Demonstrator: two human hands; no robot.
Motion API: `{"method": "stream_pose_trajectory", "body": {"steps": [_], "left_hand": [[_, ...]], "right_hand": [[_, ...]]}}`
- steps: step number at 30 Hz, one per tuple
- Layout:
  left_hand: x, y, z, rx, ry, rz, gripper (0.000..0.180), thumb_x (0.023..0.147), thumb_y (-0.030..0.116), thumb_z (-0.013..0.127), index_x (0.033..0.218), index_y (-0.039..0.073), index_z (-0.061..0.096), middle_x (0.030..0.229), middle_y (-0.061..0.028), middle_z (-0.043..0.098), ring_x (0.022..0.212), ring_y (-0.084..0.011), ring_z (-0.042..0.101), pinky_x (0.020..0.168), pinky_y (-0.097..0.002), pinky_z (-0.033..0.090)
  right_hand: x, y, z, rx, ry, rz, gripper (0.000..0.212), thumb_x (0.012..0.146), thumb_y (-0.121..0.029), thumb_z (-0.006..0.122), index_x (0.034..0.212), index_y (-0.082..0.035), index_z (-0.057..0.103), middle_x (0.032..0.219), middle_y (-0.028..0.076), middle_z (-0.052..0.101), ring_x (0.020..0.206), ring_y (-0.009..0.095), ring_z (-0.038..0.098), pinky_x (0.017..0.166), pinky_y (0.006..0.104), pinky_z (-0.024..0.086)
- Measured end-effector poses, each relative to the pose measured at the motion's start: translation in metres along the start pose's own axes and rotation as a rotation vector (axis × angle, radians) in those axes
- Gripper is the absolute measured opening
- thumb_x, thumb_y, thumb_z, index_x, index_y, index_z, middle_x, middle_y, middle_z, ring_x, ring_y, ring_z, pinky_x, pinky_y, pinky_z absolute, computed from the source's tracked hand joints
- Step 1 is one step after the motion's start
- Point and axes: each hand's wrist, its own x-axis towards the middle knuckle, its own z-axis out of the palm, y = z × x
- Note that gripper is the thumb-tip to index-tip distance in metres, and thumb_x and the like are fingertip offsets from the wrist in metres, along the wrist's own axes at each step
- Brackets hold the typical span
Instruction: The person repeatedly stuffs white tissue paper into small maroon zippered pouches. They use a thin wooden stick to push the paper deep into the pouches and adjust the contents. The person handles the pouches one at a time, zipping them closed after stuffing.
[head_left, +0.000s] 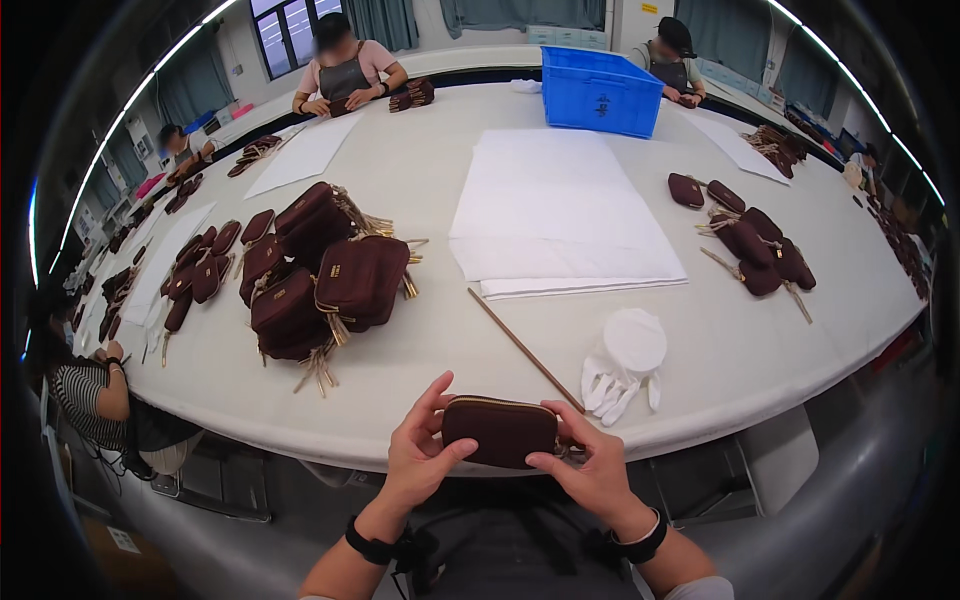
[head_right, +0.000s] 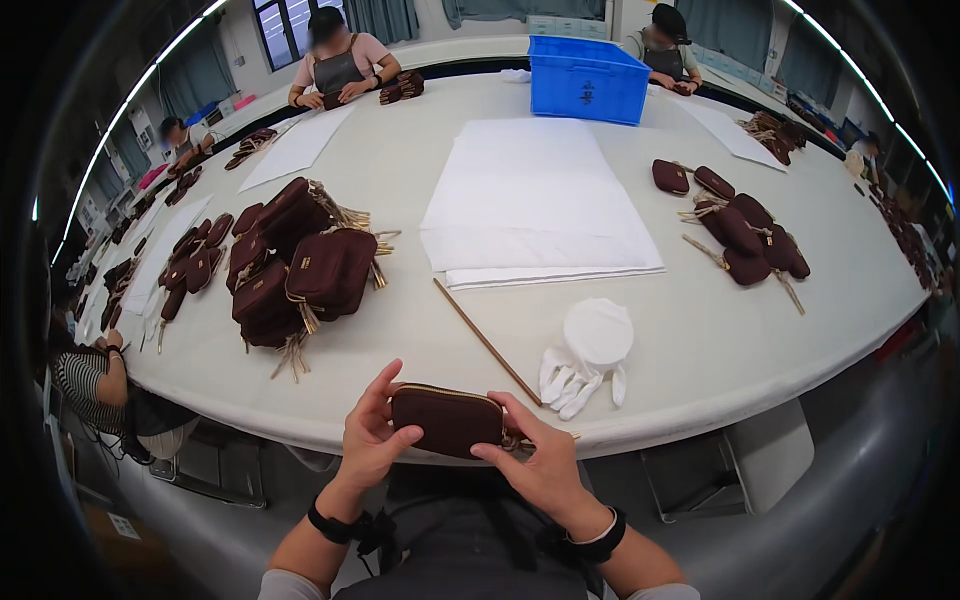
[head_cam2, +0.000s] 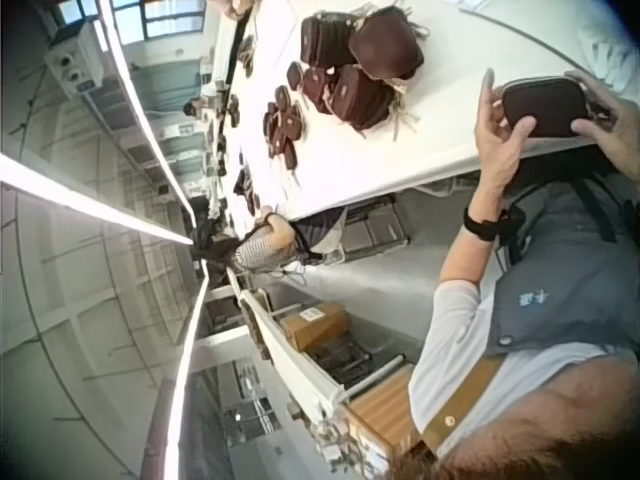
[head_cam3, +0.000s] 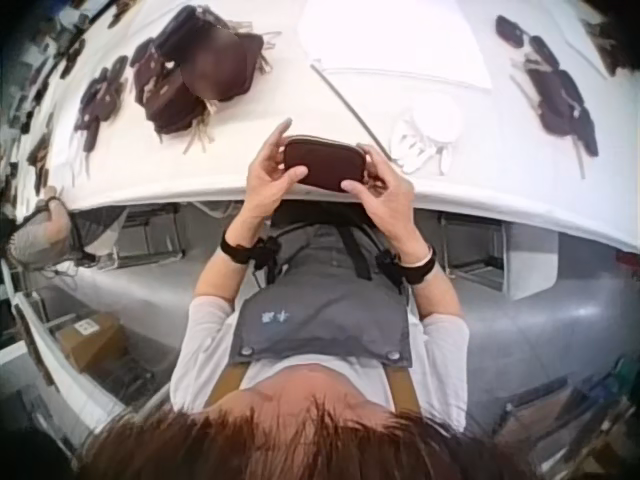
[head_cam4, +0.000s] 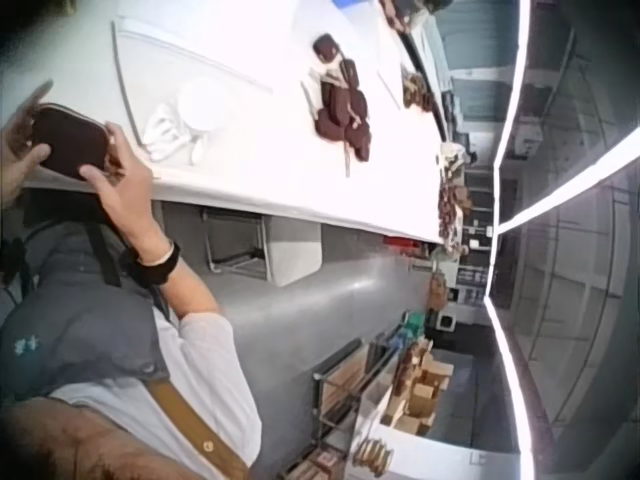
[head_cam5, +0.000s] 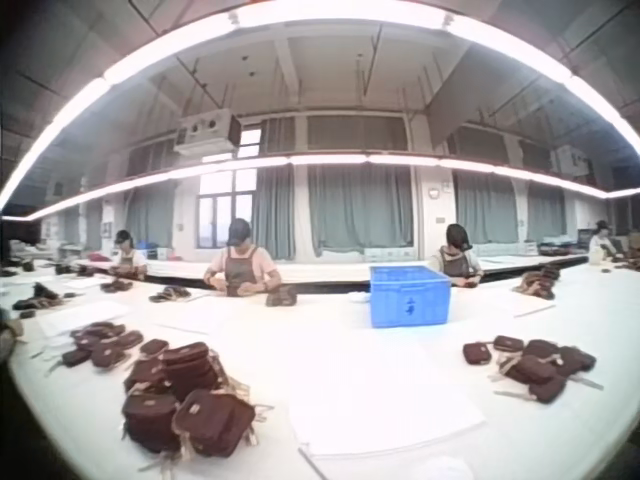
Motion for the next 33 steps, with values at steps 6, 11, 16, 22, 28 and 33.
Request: {"method": "stream_pose_trajectory", "body": {"steps": [6,11,16,22,28,33], "left_hand": [[-0.006,-0.001,0.012,-0.125,0.062,-0.100,0.044,0.100,0.012,0.063,0.140,-0.001,0.052,0.120,-0.0087,0.066,0.114,-0.0167,0.061,0.103,-0.0329,0.048],[-0.010,-0.001,0.012,-0.308,0.076,-0.149,0.033,0.103,0.023,0.059,0.128,0.001,0.058,0.122,-0.0104,0.067,0.111,-0.0203,0.065,0.100,-0.0361,0.050],[-0.011,0.006,0.022,-0.511,0.077,-0.254,0.027,0.105,0.024,0.056,0.123,0.003,0.061,0.116,-0.0082,0.068,0.109,-0.0171,0.065,0.095,-0.0336,0.052],[-0.010,0.000,0.028,-0.725,0.097,-0.359,0.034,0.107,0.035,0.049,0.124,0.006,0.056,0.108,-0.0064,0.065,0.100,-0.0176,0.063,0.085,-0.0322,0.053],[-0.016,-0.009,0.034,-1.096,-0.283,-0.667,0.044,0.108,0.042,0.043,0.120,0.000,0.051,0.088,-0.0090,0.051,0.076,-0.0145,0.046,0.053,-0.0176,0.043],[-0.029,-0.024,0.018,-1.065,-0.487,-0.859,0.036,0.104,0.024,0.053,0.131,-0.001,0.049,0.106,-0.0106,0.057,0.075,-0.0124,0.054,0.056,-0.0203,0.047]], "right_hand": [[-0.012,-0.008,-0.005,-0.058,0.046,-0.106,0.058,0.080,-0.016,0.086,0.131,-0.003,0.061,0.104,0.012,0.074,0.093,0.018,0.072,0.083,0.0295,0.056],[-0.016,-0.005,-0.004,-0.158,0.110,-0.287,0.056,0.078,-0.016,0.087,0.127,-0.003,0.064,0.095,0.012,0.072,0.080,0.019,0.069,0.075,0.0288,0.055],[-0.024,-0.001,-0.005,-0.260,0.125,-0.324,0.057,0.076,-0.018,0.089,0.126,-0.003,0.065,0.091,0.010,0.071,0.075,0.020,0.067,0.070,0.0285,0.054],[-0.031,-0.009,-0.006,-0.264,0.002,-0.440,0.056,0.078,-0.024,0.087,0.124,-0.001,0.065,0.097,0.011,0.073,0.084,0.024,0.069,0.077,0.0310,0.055],[-0.015,-0.023,-0.006,-0.113,-0.125,-0.337,0.062,0.086,-0.018,0.077,0.140,0.000,0.053,0.134,0.017,0.058,0.122,0.031,0.057,0.104,0.0398,0.045],[-0.014,-0.017,0.000,0.103,-0.325,0.009,0.056,0.083,-0.017,0.082,0.132,-0.002,0.057,0.117,0.010,0.067,0.105,0.018,0.065,0.094,0.0324,0.050]]}}
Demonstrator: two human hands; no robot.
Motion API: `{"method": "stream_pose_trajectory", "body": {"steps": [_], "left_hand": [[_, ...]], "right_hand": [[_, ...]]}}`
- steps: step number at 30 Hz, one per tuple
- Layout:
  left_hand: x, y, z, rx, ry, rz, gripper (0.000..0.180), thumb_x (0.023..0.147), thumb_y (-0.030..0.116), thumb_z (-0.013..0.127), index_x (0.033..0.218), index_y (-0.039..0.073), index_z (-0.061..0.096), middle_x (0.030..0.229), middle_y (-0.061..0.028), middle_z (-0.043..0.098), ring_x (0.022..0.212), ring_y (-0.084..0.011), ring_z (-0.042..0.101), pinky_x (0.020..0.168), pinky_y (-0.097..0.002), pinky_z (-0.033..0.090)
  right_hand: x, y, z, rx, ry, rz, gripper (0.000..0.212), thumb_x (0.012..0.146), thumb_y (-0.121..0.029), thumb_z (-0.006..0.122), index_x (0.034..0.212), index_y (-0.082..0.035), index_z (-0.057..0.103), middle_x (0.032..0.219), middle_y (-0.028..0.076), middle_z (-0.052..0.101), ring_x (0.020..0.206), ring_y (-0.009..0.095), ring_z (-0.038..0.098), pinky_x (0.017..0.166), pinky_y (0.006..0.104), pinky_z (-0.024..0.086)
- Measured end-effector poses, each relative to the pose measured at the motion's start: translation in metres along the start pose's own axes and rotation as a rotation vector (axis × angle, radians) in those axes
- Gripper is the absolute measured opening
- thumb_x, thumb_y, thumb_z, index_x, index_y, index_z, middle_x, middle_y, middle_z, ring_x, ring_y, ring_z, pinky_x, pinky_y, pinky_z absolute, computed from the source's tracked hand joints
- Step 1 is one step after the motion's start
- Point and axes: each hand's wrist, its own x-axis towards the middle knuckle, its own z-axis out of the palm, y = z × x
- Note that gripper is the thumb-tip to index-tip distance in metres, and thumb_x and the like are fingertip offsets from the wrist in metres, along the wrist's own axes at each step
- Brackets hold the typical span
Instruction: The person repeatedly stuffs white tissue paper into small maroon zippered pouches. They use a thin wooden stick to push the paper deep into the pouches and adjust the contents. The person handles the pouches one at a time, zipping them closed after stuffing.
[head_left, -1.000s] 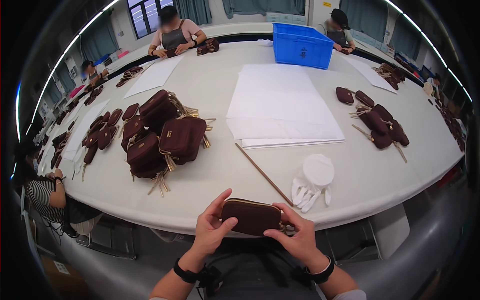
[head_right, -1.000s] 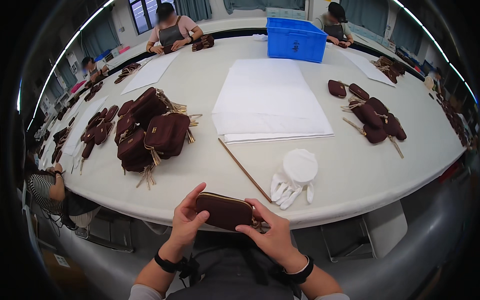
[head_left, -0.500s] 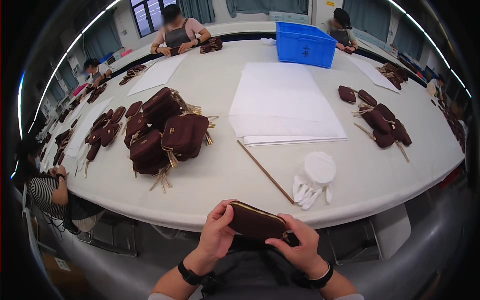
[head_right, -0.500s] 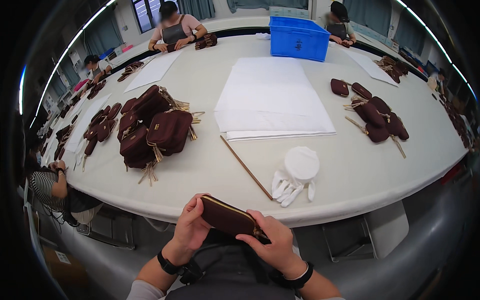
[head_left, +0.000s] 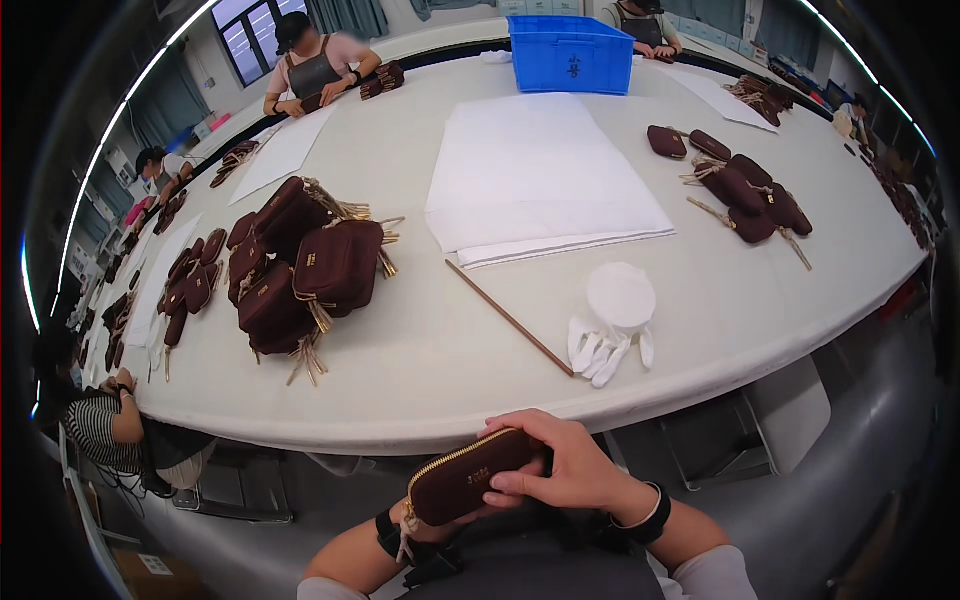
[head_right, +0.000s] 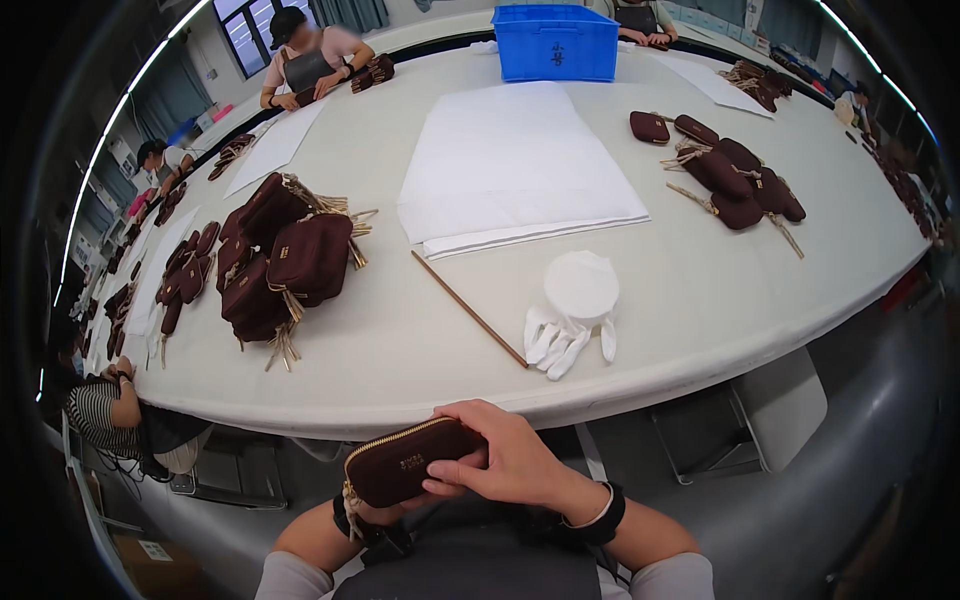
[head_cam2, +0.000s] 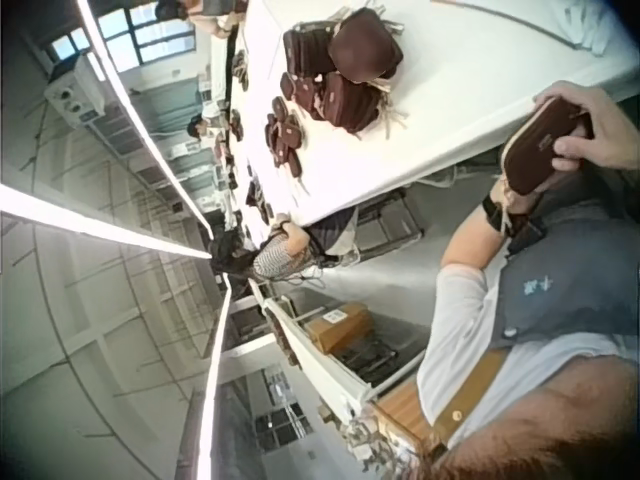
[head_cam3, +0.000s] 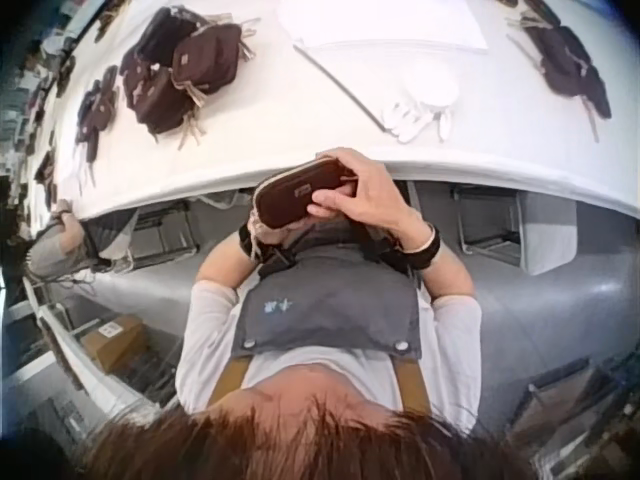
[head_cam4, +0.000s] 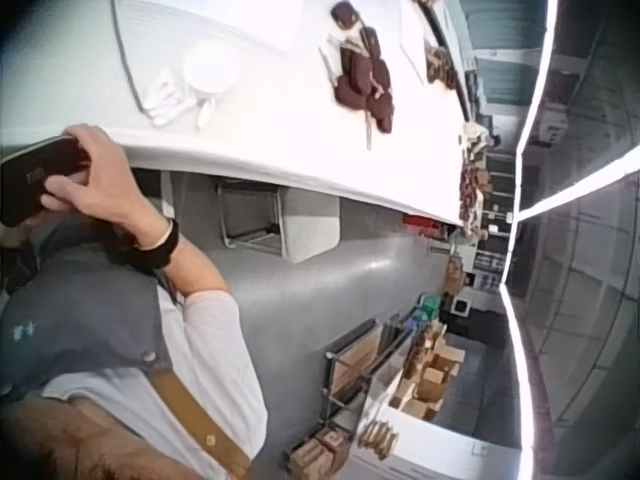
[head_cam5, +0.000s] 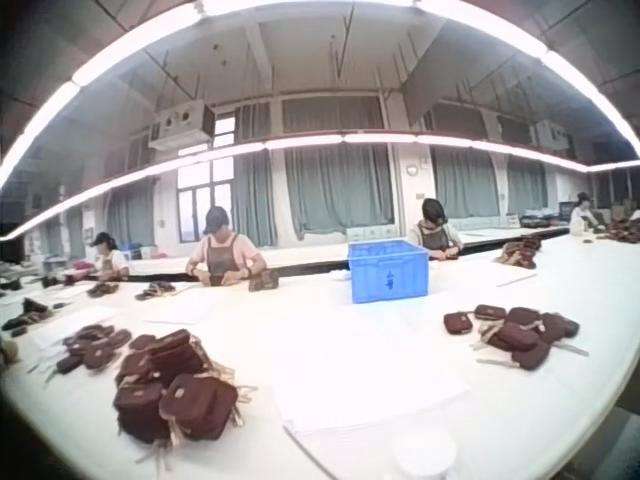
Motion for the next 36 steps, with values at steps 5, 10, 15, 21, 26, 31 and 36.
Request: {"method": "stream_pose_trajectory", "body": {"steps": [5,10,15,21,26,31,36], "left_hand": [[0.010,-0.001,0.020,0.322,0.336,0.206,0.057,0.100,0.039,0.058,0.144,0.005,0.048,0.141,-0.0129,0.055,0.121,-0.0251,0.060,0.100,-0.0407,0.054],[-0.002,0.024,0.028,0.206,0.299,0.296,0.063,0.104,0.049,0.048,0.150,0.006,0.042,0.148,-0.0123,0.050,0.134,-0.0258,0.051,0.112,-0.0439,0.044],[-0.002,0.027,0.035,0.773,0.487,0.454,0.051,0.106,0.032,0.054,0.148,0.004,0.045,0.138,-0.0113,0.057,0.127,-0.0190,0.056,0.108,-0.0356,0.046],[-0.001,0.023,0.029,0.670,0.507,0.517,0.045,0.106,0.024,0.054,0.144,0.000,0.048,0.131,-0.0113,0.062,0.121,-0.0179,0.060,0.105,-0.0336,0.049],[0.001,0.025,0.026,0.613,0.485,0.499,0.044,0.107,0.025,0.051,0.141,-0.002,0.050,0.130,-0.0118,0.063,0.120,-0.0177,0.061,0.105,-0.0335,0.050],[0.005,0.020,0.027,0.597,0.490,0.496,0.044,0.107,0.027,0.050,0.139,-0.003,0.053,0.127,-0.0128,0.065,0.117,-0.0180,0.063,0.103,-0.0338,0.051],[0.002,0.018,0.023,0.592,0.492,0.488,0.047,0.107,0.029,0.050,0.141,-0.004,0.051,0.128,-0.0144,0.065,0.116,-0.0191,0.064,0.101,-0.0341,0.053]], "right_hand": [[0.004,0.000,-0.011,-0.054,0.170,-0.003,0.048,0.083,-0.019,0.084,0.120,0.000,0.061,0.099,0.005,0.071,0.094,0.011,0.065,0.088,0.0285,0.051],[0.004,0.007,-0.026,0.137,0.265,0.136,0.044,0.085,-0.018,0.083,0.118,0.001,0.060,0.102,0.007,0.071,0.094,0.010,0.067,0.083,0.0256,0.055],[0.003,0.011,-0.019,0.216,0.247,0.183,0.042,0.090,-0.017,0.079,0.121,0.003,0.059,0.108,0.007,0.070,0.098,0.010,0.065,0.085,0.0241,0.054],[-0.001,0.024,-0.016,0.454,0.258,0.116,0.039,0.103,-0.019,0.061,0.133,0.006,0.055,0.122,0.009,0.066,0.114,0.011,0.059,0.101,0.0282,0.046],[-0.004,0.029,-0.009,0.388,0.333,0.083,0.041,0.106,-0.022,0.055,0.136,0.006,0.054,0.124,0.009,0.065,0.116,0.013,0.058,0.102,0.0280,0.044],[-0.006,0.030,0.004,0.089,0.403,-0.039,0.046,0.108,-0.028,0.048,0.139,0.005,0.047,0.122,0.012,0.066,0.113,0.016,0.062,0.098,0.0288,0.047],[-0.008,0.026,0.009,-0.114,0.358,0.010,0.052,0.108,-0.038,0.043,0.141,0.002,0.040,0.110,0.012,0.066,0.079,0.012,0.063,0.065,0.0252,0.051]]}}
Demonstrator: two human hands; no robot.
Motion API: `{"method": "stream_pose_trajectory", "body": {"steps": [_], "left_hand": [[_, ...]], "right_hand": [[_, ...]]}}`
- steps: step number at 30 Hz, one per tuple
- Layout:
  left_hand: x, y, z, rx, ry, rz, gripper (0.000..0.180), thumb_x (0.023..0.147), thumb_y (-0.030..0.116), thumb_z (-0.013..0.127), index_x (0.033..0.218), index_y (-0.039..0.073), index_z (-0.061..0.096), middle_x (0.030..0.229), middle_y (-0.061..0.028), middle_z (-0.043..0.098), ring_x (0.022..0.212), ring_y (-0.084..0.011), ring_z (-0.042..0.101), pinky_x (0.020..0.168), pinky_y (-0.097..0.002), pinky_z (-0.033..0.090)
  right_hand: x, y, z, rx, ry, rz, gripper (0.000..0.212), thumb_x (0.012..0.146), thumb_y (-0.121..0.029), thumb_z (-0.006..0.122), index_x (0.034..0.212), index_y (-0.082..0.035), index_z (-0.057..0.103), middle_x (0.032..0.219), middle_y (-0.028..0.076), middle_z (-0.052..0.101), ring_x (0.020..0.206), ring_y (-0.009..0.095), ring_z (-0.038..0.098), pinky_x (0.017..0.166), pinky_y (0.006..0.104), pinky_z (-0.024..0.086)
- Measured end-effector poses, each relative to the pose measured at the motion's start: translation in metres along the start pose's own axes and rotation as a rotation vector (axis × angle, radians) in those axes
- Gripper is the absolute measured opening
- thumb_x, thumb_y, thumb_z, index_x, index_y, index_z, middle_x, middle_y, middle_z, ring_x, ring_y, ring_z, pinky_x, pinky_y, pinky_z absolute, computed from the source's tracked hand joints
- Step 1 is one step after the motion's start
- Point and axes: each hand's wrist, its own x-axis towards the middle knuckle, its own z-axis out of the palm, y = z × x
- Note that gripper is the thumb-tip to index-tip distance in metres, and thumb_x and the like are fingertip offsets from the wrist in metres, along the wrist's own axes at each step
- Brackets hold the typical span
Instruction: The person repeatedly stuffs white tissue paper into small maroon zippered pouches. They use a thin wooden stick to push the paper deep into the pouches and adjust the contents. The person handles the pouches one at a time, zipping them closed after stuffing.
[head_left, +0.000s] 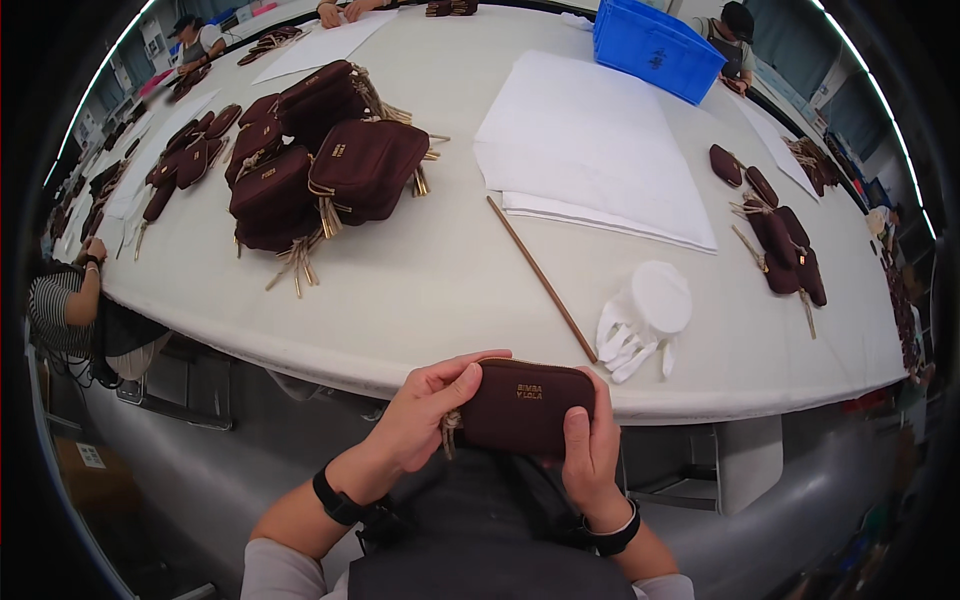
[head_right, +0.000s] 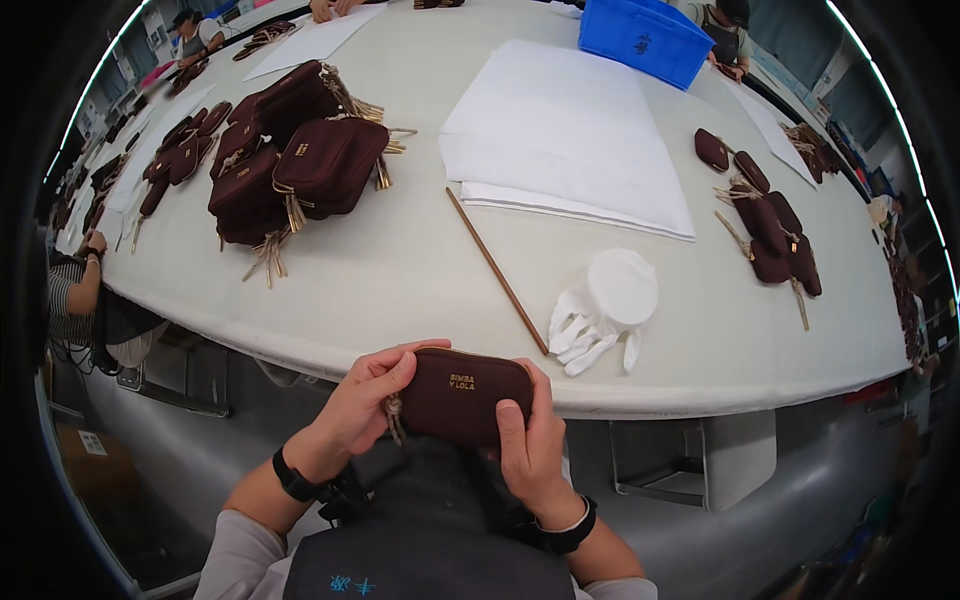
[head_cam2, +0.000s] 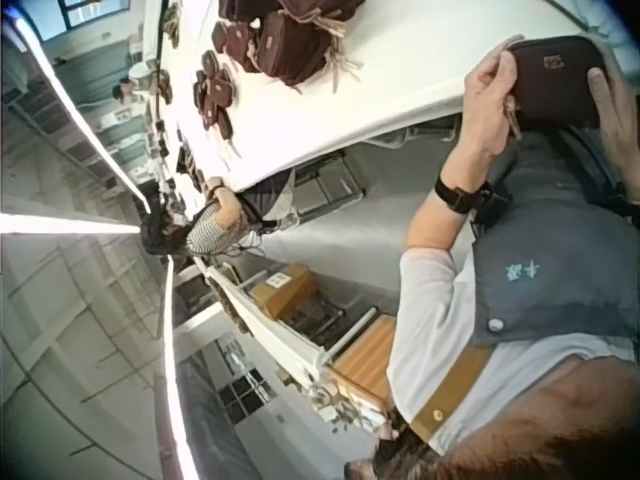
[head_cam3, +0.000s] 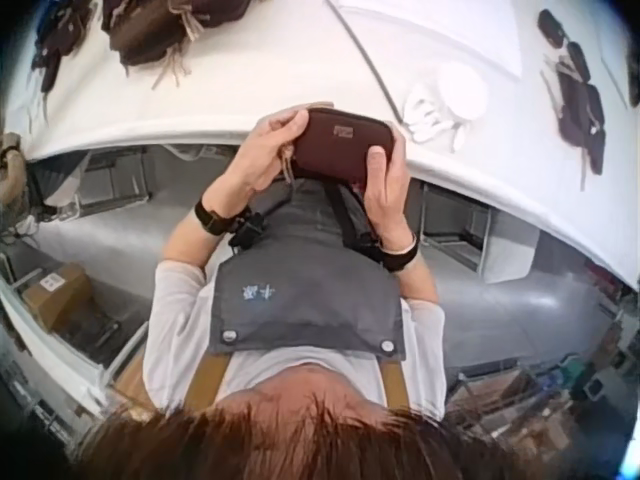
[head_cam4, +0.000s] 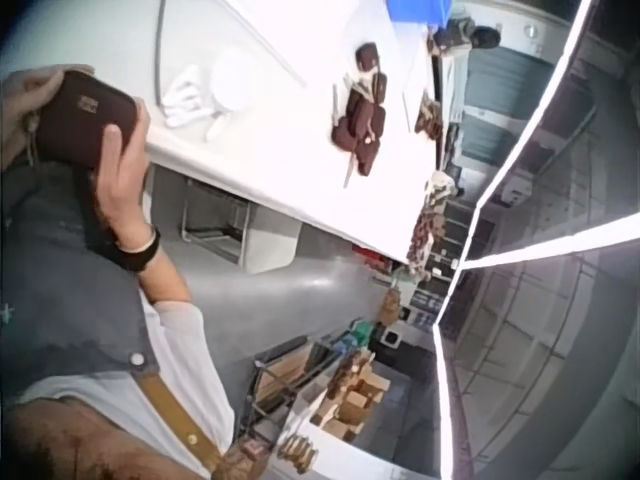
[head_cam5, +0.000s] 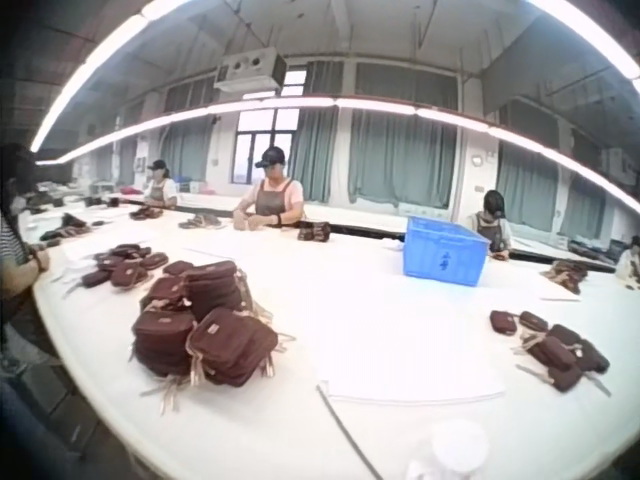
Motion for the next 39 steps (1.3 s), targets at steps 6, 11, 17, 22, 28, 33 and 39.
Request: {"method": "stream_pose_trajectory", "body": {"steps": [6,11,17,22,28,33,39], "left_hand": [[0.001,-0.001,-0.001,-0.082,-0.021,-0.055,0.048,0.108,0.031,0.049,0.141,-0.002,0.052,0.128,-0.0122,0.065,0.116,-0.0172,0.064,0.102,-0.0324,0.052],[-0.003,-0.005,0.008,-0.126,-0.071,-0.022,0.054,0.110,0.037,0.036,0.152,0.002,0.037,0.140,-0.0130,0.056,0.128,-0.0214,0.056,0.109,-0.0387,0.047],[-0.005,-0.007,0.018,-0.203,-0.097,0.027,0.055,0.111,0.039,0.027,0.155,0.006,0.030,0.143,-0.0120,0.050,0.134,-0.0229,0.050,0.112,-0.0401,0.044],[-0.005,-0.006,0.015,-0.265,-0.106,-0.009,0.055,0.111,0.041,0.026,0.153,0.006,0.032,0.143,-0.0127,0.050,0.133,-0.0248,0.052,0.112,-0.0420,0.045],[-0.006,-0.004,0.016,-0.296,-0.099,-0.047,0.058,0.111,0.043,0.021,0.155,0.006,0.030,0.145,-0.0125,0.049,0.134,-0.0233,0.051,0.113,-0.0401,0.044],[-0.005,-0.002,0.020,-0.255,-0.119,-0.026,0.057,0.110,0.042,0.030,0.154,0.006,0.031,0.143,-0.0129,0.050,0.132,-0.0224,0.053,0.111,-0.0388,0.046],[-0.006,-0.003,0.017,-0.188,-0.146,-0.031,0.058,0.108,0.039,0.041,0.152,0.002,0.032,0.138,-0.0147,0.054,0.129,-0.0252,0.056,0.108,-0.0417,0.049]], "right_hand": [[0.004,0.005,0.000,0.225,-0.028,0.049,0.053,0.108,-0.042,0.041,0.142,-0.001,0.041,0.105,0.005,0.063,0.061,0.003,0.050,0.048,0.0186,0.038],[0.005,0.001,0.006,0.268,0.047,0.049,0.063,0.107,-0.051,0.037,0.146,-0.002,0.037,0.106,0.005,0.063,0.061,0.003,0.051,0.046,0.0179,0.036],[0.006,0.021,0.016,0.219,0.067,-0.028,0.073,0.104,-0.062,0.030,0.148,-0.003,0.035,0.102,0.003,0.063,0.055,0.003,0.050,0.042,0.0175,0.034],[0.005,0.006,0.014,0.315,0.028,0.088,0.084,0.100,-0.072,0.022,0.148,-0.004,0.035,0.102,0.002,0.061,0.054,0.003,0.048,0.040,0.0176,0.031],[0.004,0.007,0.014,0.444,0.038,0.085,0.098,0.093,-0.082,0.013,0.153,-0.006,0.028,0.102,0.000,0.060,0.051,0.003,0.045,0.037,0.0191,0.027],[0.002,0.021,0.005,0.320,0.011,-0.045,0.088,0.100,-0.069,0.031,0.156,-0.002,0.020,0.112,0.006,0.061,0.084,0.008,0.060,0.068,0.0221,0.048],[-0.007,0.010,0.005,0.273,0.054,-0.085,0.078,0.106,-0.050,0.040,0.156,0.006,0.019,0.118,0.015,0.064,0.107,0.017,0.058,0.098,0.0303,0.043]]}}
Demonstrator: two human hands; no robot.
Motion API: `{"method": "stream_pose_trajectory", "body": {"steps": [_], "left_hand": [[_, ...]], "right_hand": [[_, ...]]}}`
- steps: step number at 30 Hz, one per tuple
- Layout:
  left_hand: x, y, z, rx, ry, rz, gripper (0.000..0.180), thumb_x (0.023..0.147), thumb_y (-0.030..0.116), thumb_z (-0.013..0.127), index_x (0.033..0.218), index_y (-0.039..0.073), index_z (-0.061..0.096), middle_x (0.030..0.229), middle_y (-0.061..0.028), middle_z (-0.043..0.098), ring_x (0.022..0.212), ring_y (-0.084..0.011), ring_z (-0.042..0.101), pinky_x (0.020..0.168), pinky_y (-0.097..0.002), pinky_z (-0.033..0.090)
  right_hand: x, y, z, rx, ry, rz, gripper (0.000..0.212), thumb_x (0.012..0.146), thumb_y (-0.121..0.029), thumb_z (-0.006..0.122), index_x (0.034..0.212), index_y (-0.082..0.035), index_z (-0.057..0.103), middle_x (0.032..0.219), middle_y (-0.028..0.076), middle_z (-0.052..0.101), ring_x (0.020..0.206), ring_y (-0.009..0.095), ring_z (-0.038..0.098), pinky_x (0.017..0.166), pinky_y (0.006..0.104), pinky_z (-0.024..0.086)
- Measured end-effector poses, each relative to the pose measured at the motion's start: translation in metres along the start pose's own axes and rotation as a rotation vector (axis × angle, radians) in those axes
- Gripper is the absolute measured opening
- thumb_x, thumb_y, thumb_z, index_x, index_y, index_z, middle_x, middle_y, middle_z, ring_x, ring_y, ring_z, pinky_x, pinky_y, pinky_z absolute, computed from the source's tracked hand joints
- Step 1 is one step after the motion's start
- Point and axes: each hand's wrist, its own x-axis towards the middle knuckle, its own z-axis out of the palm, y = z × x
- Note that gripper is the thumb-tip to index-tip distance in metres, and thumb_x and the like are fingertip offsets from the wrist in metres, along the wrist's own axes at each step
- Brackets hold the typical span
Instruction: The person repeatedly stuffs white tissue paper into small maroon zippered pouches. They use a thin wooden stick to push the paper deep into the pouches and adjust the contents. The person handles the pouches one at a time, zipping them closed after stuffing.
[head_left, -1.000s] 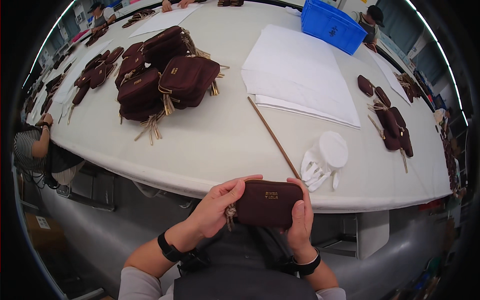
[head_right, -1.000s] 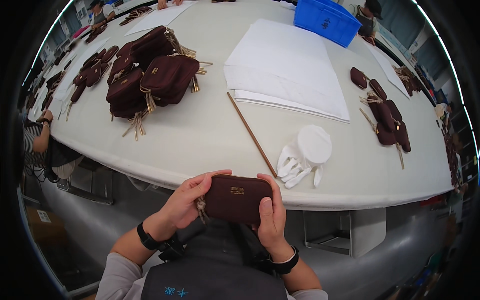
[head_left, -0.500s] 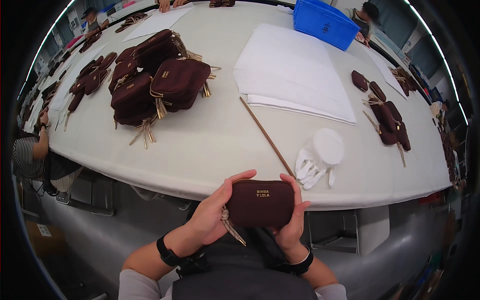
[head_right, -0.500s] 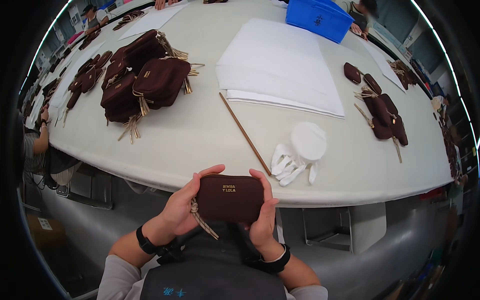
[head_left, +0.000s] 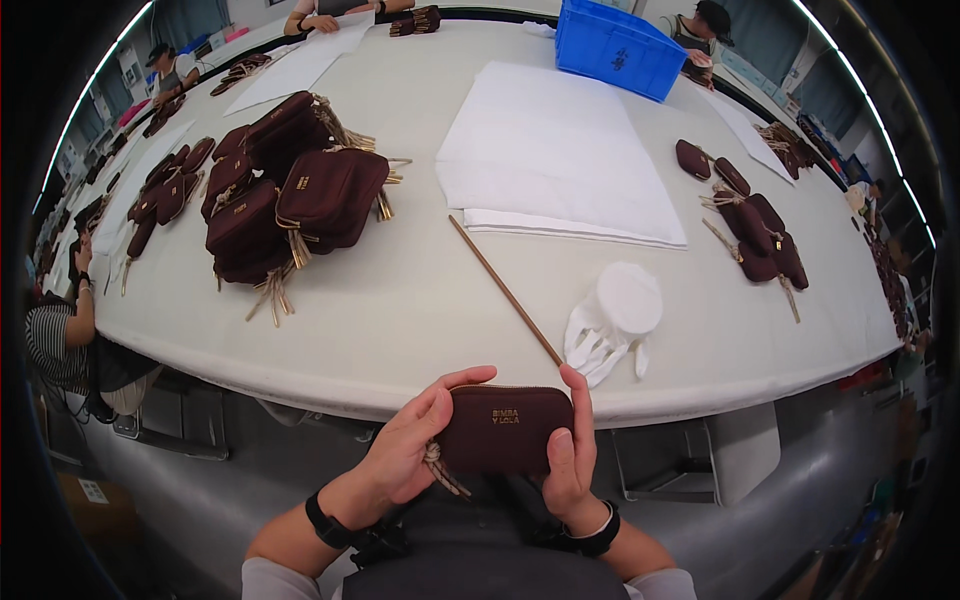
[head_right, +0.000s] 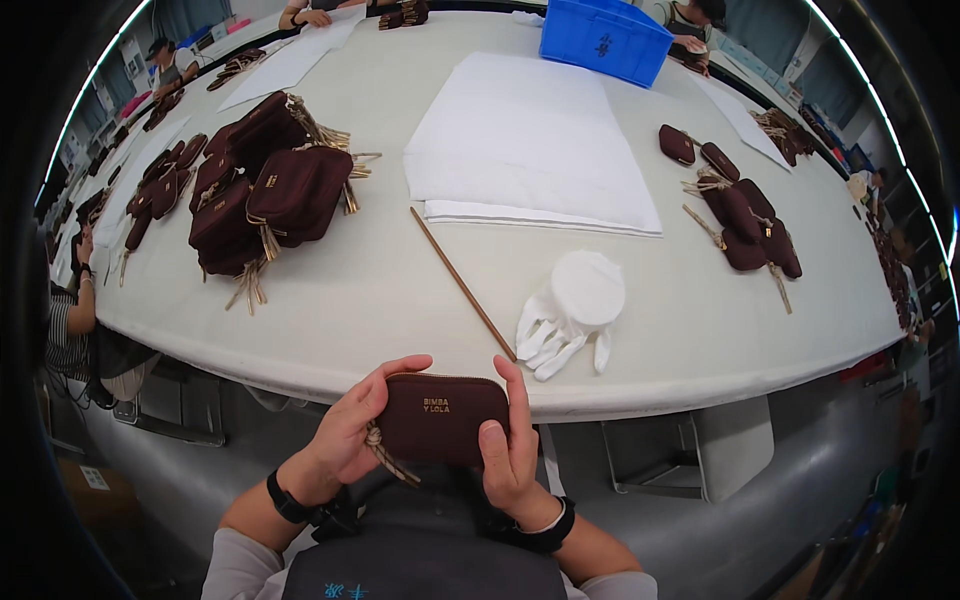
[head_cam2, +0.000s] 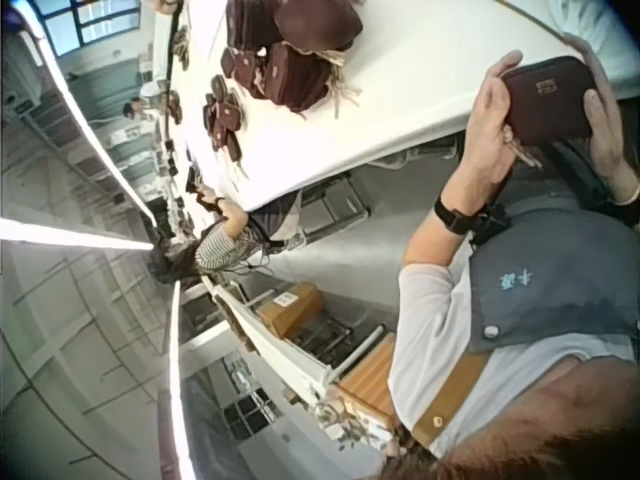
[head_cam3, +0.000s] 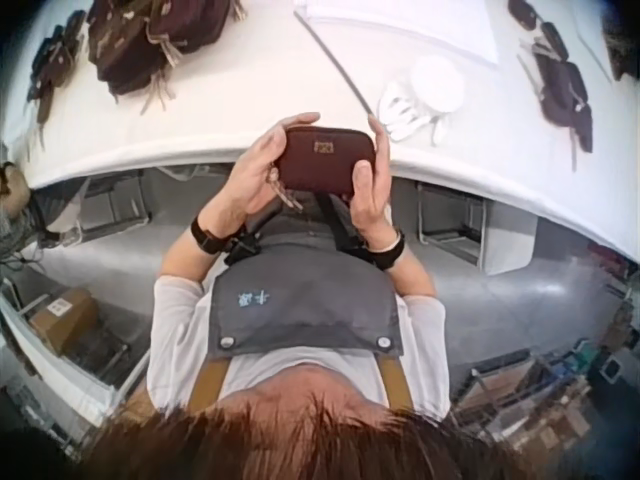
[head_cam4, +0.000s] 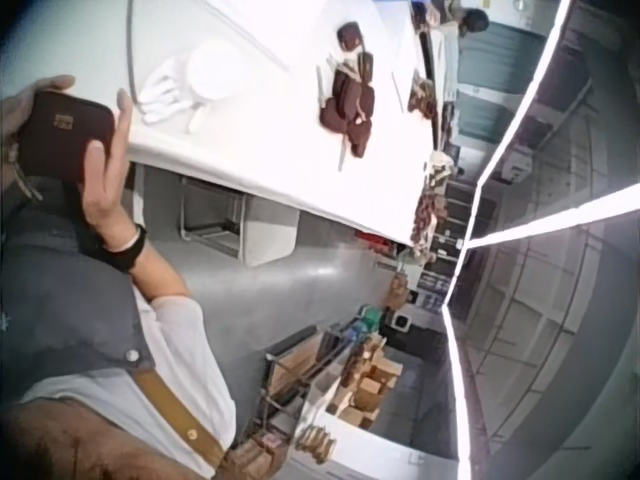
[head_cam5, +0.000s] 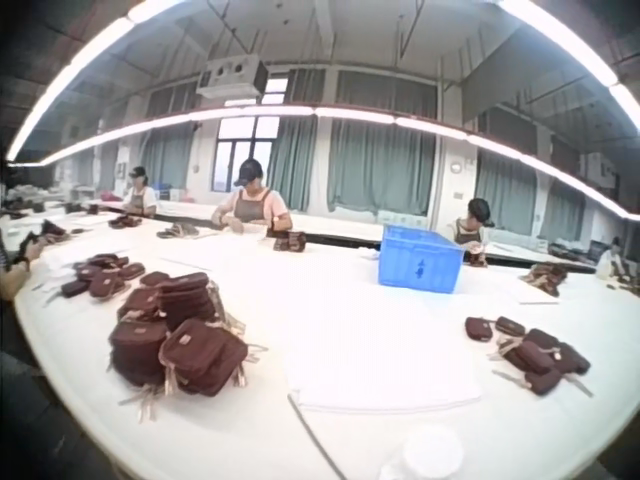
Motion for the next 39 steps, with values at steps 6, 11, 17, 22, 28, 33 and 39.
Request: {"method": "stream_pose_trajectory", "body": {"steps": [6,11,17,22,28,33,39], "left_hand": [[0.003,0.000,0.005,-0.016,0.001,-0.026,0.065,0.108,0.049,0.030,0.153,0.003,0.031,0.141,-0.0152,0.053,0.130,-0.0259,0.055,0.109,-0.0429,0.047],[0.005,0.000,0.011,-0.039,-0.020,-0.033,0.075,0.105,0.060,0.019,0.157,0.006,0.024,0.145,-0.0161,0.050,0.136,-0.0277,0.050,0.113,-0.0453,0.042],[0.004,0.003,0.009,-0.098,-0.099,-0.026,0.081,0.103,0.065,0.018,0.160,0.008,0.017,0.150,-0.0171,0.046,0.140,-0.0286,0.045,0.116,-0.0460,0.038],[0.005,0.003,0.009,-0.063,-0.115,0.009,0.069,0.107,0.045,0.043,0.160,0.008,0.016,0.151,-0.0192,0.045,0.140,-0.0283,0.045,0.116,-0.0445,0.039],[0.004,0.007,0.016,0.323,0.017,0.069,0.076,0.098,0.003,0.059,0.160,0.010,0.017,0.146,-0.0192,0.048,0.133,-0.0264,0.052,0.112,-0.0385,0.041],[0.016,0.023,-0.015,0.752,0.190,0.338,0.071,0.096,0.005,0.057,0.158,0.007,0.023,0.144,-0.0189,0.049,0.128,-0.0289,0.054,0.112,-0.0407,0.040],[0.020,0.044,-0.048,0.981,0.369,0.501,0.064,0.091,0.007,0.061,0.151,0.002,0.039,0.133,-0.0191,0.056,0.125,-0.0272,0.056,0.109,-0.0390,0.044]], "right_hand": [[-0.001,0.006,-0.009,-0.005,-0.036,-0.064,0.089,0.103,-0.065,0.027,0.156,0.006,0.018,0.120,0.015,0.064,0.111,0.019,0.060,0.099,0.0311,0.044],[-0.001,0.009,-0.007,0.065,-0.012,-0.042,0.096,0.099,-0.071,0.032,0.155,0.005,0.019,0.125,0.016,0.062,0.115,0.020,0.060,0.100,0.0320,0.045],[-0.001,0.007,-0.003,0.116,-0.036,-0.082,0.088,0.096,-0.046,0.064,0.154,0.003,0.020,0.127,0.015,0.060,0.117,0.021,0.059,0.100,0.0336,0.047],[0.000,0.004,-0.006,0.164,-0.029,0.005,0.083,0.091,-0.020,0.073,0.154,0.001,0.022,0.127,0.014,0.060,0.118,0.021,0.059,0.100,0.0344,0.048],[0.004,-0.004,-0.022,0.063,-0.050,0.106,0.067,0.095,-0.012,0.067,0.153,-0.005,0.033,0.126,0.009,0.060,0.116,0.015,0.057,0.102,0.0307,0.044],[0.009,-0.031,-0.083,0.092,-0.109,0.210,0.062,0.098,-0.015,0.065,0.152,-0.007,0.035,0.125,0.005,0.060,0.118,0.012,0.054,0.104,0.0296,0.042],[0.070,-0.084,-0.190,-0.045,0.394,0.020,0.065,0.101,-0.031,0.063,0.154,-0.013,0.029,0.105,0.003,0.062,0.072,0.008,0.059,0.053,0.0213,0.044]]}}
